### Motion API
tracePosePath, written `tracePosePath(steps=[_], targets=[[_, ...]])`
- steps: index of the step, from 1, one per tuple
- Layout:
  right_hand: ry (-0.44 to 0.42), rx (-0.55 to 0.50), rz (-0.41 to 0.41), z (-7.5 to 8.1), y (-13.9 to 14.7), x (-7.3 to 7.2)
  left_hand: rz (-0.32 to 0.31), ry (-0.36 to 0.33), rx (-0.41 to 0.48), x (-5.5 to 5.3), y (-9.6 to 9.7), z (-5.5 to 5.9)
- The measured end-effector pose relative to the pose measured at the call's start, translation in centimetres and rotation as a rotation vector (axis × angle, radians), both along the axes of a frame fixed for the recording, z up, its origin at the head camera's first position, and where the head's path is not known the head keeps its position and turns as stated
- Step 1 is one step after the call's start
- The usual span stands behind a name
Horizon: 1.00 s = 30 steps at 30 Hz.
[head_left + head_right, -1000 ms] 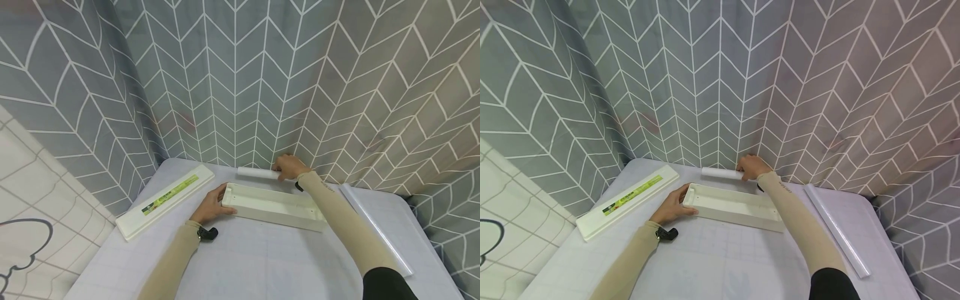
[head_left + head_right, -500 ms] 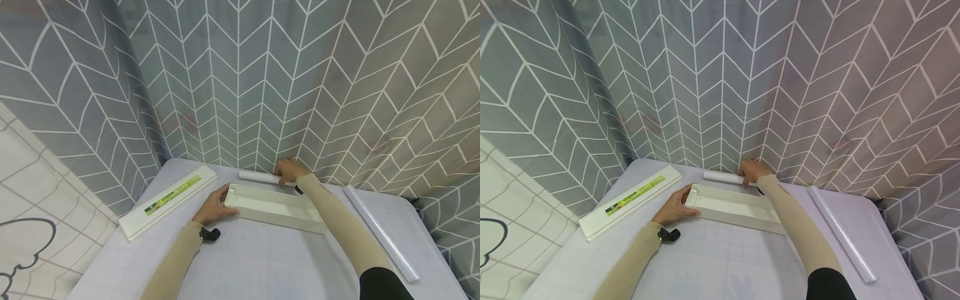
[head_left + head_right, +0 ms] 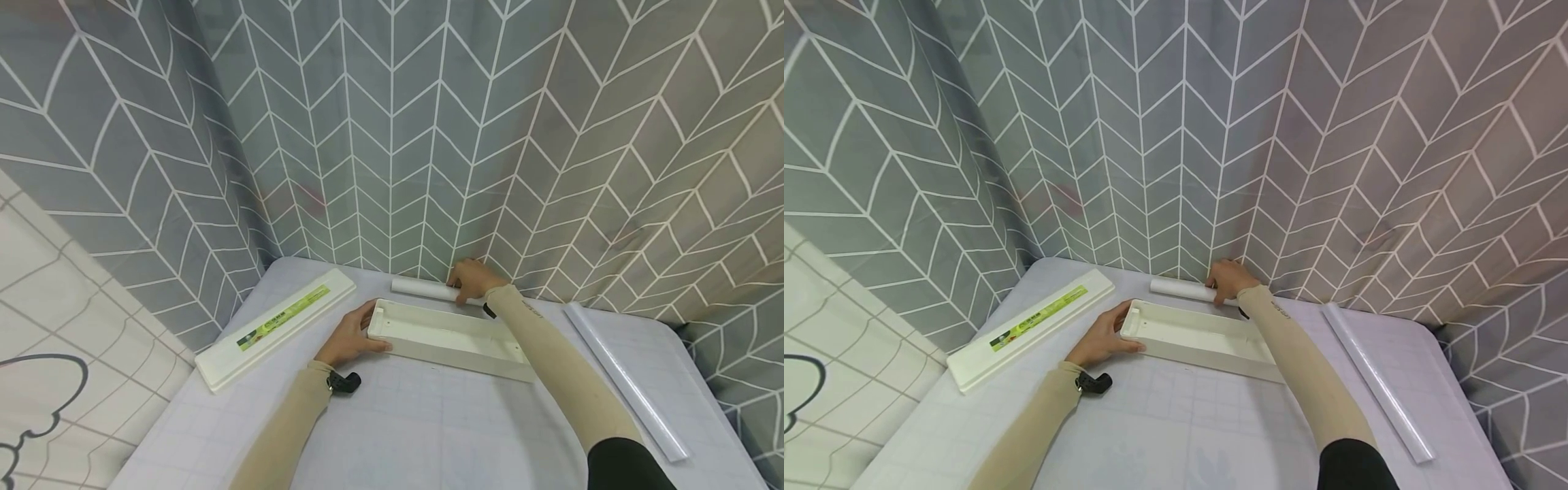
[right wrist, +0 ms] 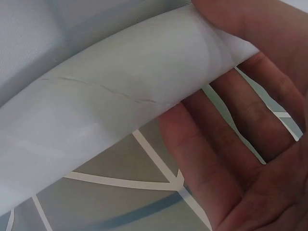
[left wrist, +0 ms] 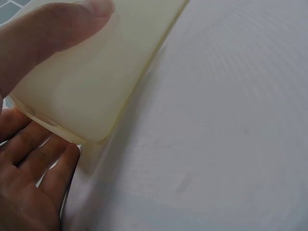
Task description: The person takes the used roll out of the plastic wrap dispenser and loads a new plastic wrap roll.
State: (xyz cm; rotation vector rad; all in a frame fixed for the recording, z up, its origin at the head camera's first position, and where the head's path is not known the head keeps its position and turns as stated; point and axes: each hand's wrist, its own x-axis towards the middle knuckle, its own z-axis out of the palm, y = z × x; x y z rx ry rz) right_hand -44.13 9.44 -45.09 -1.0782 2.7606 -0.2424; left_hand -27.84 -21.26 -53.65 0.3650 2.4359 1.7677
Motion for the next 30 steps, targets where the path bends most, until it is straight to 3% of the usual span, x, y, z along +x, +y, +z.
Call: tracePosePath(steps=[10, 30], targets=[[-0.011, 0.003, -0.039, 0.3, -0.08, 0.35, -0.002, 0.028, -0.015, -0.01, 0.06, 0.18], [-0.069, -0.006, -0.026, -0.04, 0.08, 0.44, 0.021, 0.011, -0.025, 0.01, -0.03, -0.06]])
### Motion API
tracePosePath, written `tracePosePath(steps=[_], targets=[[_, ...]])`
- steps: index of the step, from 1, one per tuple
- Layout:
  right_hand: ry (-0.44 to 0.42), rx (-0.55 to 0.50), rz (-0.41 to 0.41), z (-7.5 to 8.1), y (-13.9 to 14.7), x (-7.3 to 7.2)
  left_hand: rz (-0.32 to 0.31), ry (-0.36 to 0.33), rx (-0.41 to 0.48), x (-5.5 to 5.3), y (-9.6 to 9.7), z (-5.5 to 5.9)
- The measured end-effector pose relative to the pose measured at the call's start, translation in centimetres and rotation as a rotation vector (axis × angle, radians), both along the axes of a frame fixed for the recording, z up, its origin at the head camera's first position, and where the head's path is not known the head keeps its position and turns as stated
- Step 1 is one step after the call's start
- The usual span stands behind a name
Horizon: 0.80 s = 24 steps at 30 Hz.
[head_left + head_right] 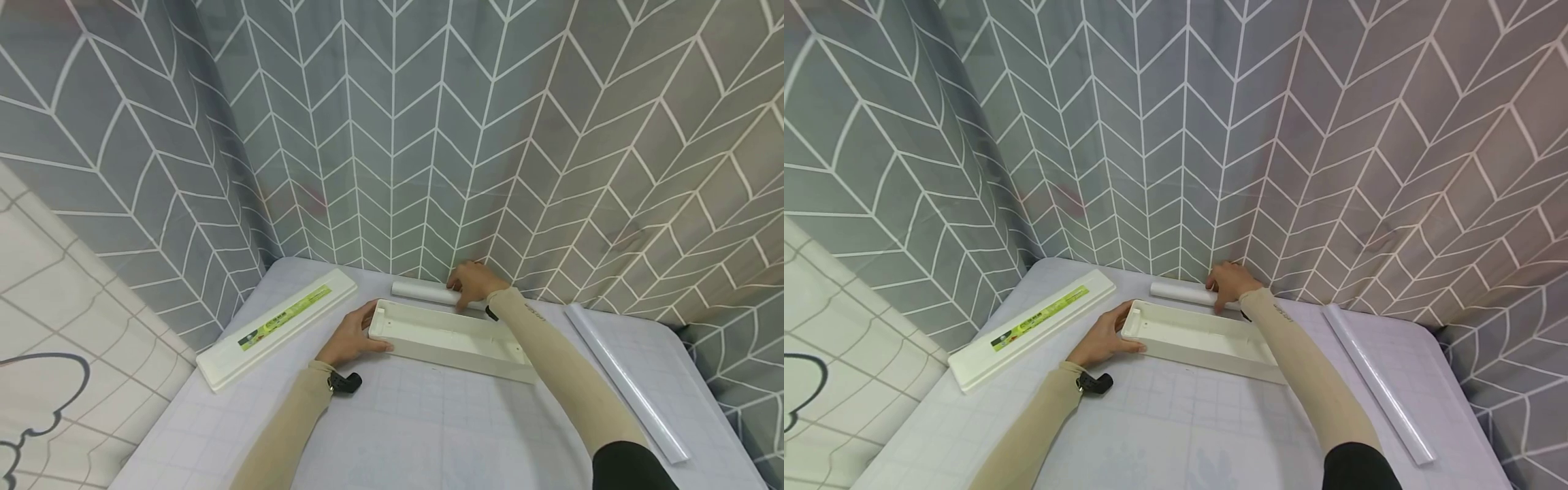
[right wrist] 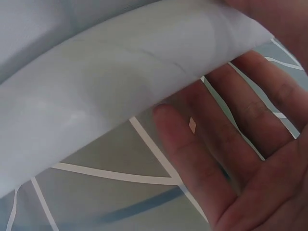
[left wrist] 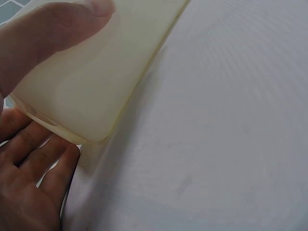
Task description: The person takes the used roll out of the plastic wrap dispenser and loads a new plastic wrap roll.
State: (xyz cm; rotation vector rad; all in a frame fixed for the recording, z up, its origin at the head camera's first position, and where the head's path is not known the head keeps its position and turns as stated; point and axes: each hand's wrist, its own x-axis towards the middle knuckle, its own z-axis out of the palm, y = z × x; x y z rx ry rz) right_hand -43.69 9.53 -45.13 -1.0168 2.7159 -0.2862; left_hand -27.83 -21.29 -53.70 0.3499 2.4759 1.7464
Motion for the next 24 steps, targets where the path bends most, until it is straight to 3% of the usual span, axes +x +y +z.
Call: tracePosePath(steps=[16, 24], targets=[[-0.038, 0.021, -0.007, 1.2, 1.8, 1.4, 0.007, -0.006, -0.007, 0.4, 0.2, 0.3], [0.0, 0.085, -0.028, 2.0, 3.5, 2.5, -0.008, 0.0, -0.007, 0.2, 0.1, 0.3]])
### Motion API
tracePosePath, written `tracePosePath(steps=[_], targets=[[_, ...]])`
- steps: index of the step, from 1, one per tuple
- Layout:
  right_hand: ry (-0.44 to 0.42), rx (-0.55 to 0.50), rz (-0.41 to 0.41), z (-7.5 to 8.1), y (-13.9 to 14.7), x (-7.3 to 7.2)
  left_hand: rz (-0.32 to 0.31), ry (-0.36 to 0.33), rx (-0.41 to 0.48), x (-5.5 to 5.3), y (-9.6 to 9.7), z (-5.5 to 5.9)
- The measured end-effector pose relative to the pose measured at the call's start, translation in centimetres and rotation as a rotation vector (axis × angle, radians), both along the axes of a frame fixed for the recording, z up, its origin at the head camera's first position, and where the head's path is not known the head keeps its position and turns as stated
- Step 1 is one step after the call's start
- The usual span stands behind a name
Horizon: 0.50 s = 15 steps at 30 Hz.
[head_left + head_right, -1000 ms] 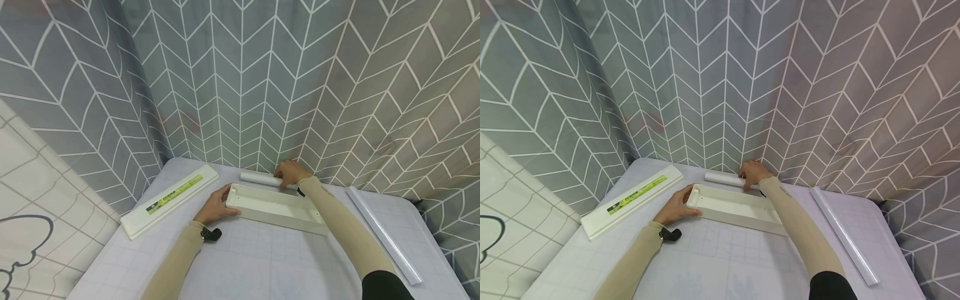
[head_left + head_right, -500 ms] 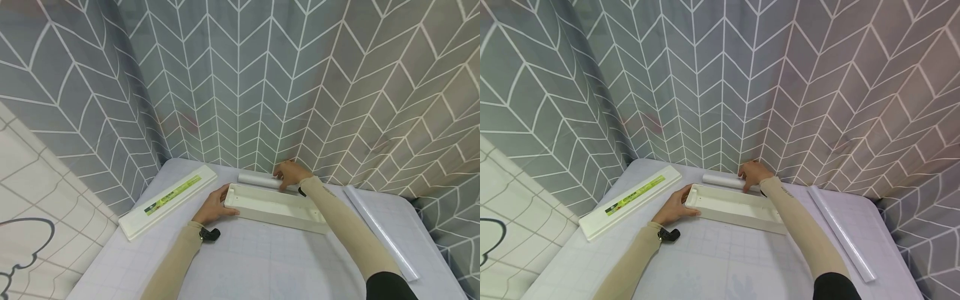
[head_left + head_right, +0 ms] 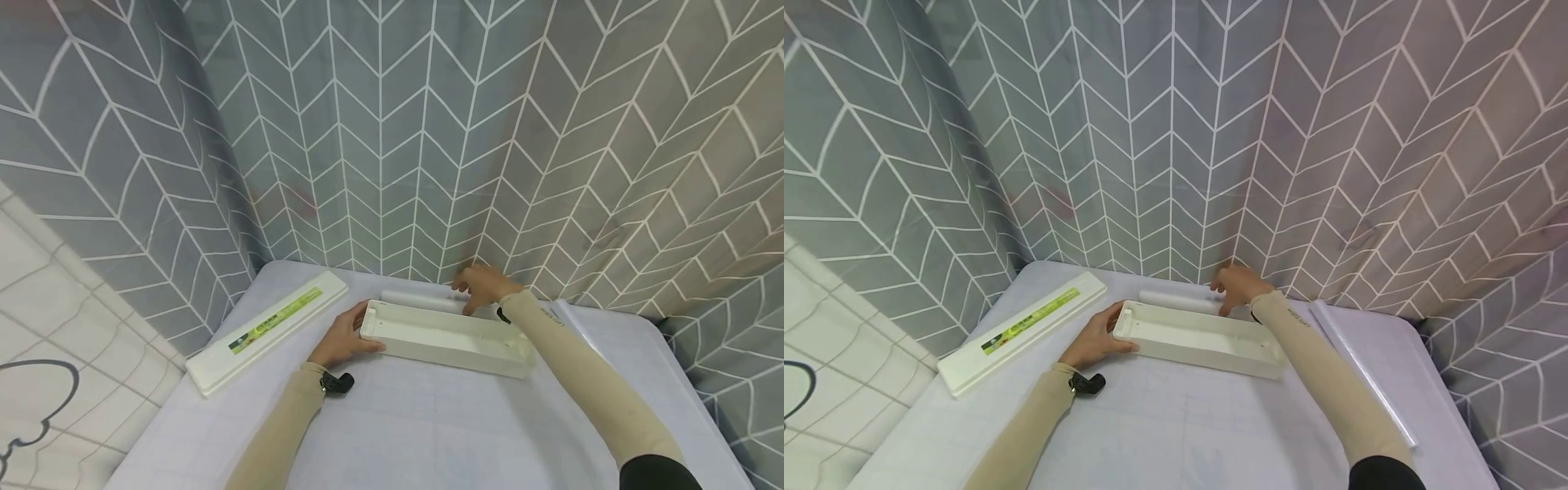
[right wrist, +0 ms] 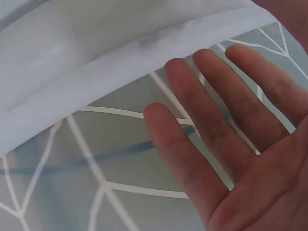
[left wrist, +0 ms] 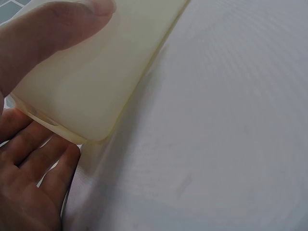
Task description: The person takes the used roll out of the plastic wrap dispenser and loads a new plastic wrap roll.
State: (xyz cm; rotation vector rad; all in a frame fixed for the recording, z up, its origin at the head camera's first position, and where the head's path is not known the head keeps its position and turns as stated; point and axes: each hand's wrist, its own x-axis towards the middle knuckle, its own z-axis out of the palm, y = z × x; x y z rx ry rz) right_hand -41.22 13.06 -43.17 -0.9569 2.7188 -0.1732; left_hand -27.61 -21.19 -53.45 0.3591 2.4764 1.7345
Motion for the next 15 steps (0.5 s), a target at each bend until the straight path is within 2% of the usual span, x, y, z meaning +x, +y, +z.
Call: tracePosePath(steps=[11, 15], targets=[[-0.035, -0.011, -0.002, -0.3, 1.0, 0.3, -0.003, 0.002, 0.009, -0.2, -0.2, -0.3], [-0.021, -0.031, 0.008, -0.4, 1.2, 0.2, -0.01, 0.002, 0.018, -0.2, -0.1, -0.1]])
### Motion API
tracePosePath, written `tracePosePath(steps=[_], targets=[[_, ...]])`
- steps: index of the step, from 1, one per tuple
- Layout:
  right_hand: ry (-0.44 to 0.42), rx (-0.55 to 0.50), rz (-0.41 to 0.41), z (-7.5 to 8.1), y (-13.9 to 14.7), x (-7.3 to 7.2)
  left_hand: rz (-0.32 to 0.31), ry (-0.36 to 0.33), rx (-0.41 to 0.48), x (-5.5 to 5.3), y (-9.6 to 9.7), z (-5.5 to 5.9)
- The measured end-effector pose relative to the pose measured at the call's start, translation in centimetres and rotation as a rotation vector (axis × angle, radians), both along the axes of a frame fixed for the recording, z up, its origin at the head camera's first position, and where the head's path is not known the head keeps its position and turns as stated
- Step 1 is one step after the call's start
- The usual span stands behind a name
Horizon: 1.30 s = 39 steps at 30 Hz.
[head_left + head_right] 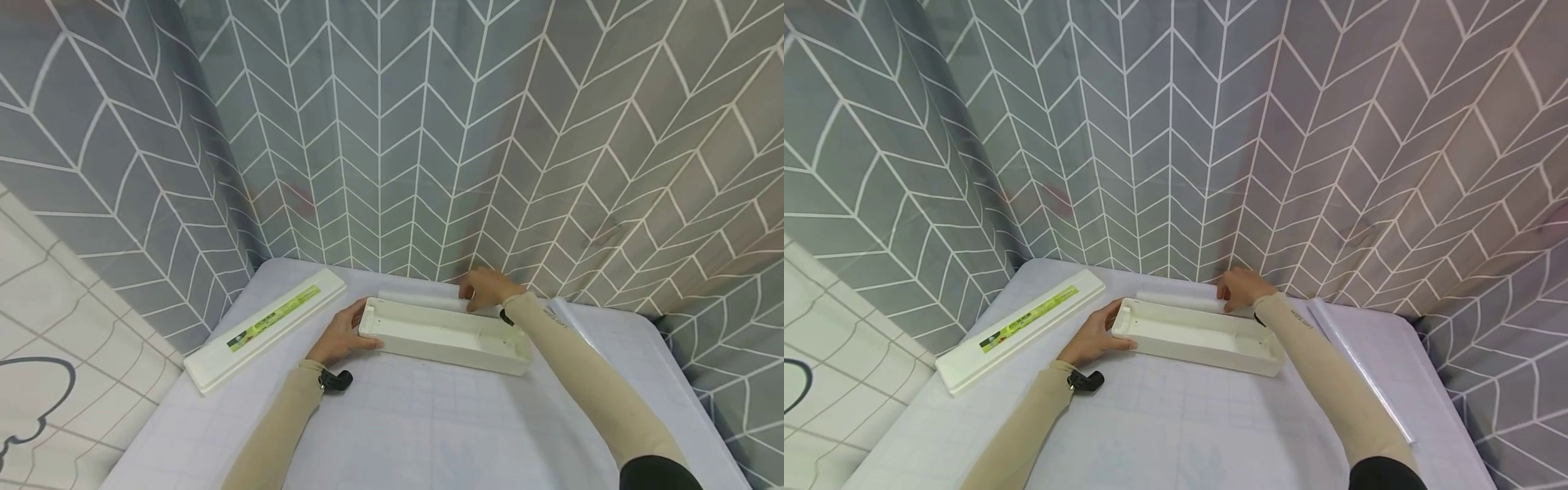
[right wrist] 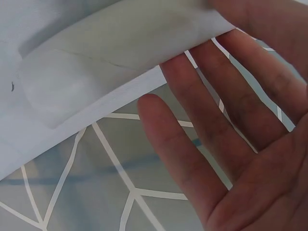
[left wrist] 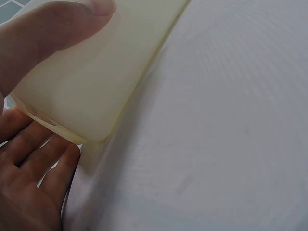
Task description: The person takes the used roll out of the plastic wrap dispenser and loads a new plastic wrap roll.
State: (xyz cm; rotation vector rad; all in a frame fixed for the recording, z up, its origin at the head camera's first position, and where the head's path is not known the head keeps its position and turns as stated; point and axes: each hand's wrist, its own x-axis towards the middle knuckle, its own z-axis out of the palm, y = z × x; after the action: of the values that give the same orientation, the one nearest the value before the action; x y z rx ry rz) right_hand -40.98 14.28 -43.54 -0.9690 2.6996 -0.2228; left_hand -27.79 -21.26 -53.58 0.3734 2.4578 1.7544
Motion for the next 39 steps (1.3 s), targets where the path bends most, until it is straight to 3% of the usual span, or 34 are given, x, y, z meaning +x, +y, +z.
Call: tracePosePath(steps=[17, 30, 39], targets=[[0.04, -0.041, 0.053, -0.6, 0.3, -0.9, 0.016, -0.012, -0.017, 0.0, 0.0, 0.1], [0.048, -0.036, 0.03, -0.6, 0.5, -1.3, -0.002, 0.009, -0.01, 0.1, 0.0, 0.0], [0.07, 0.021, 0.017, -0.6, 0.1, -1.0, 0.01, 0.004, -0.013, 0.1, 0.2, 0.0]])
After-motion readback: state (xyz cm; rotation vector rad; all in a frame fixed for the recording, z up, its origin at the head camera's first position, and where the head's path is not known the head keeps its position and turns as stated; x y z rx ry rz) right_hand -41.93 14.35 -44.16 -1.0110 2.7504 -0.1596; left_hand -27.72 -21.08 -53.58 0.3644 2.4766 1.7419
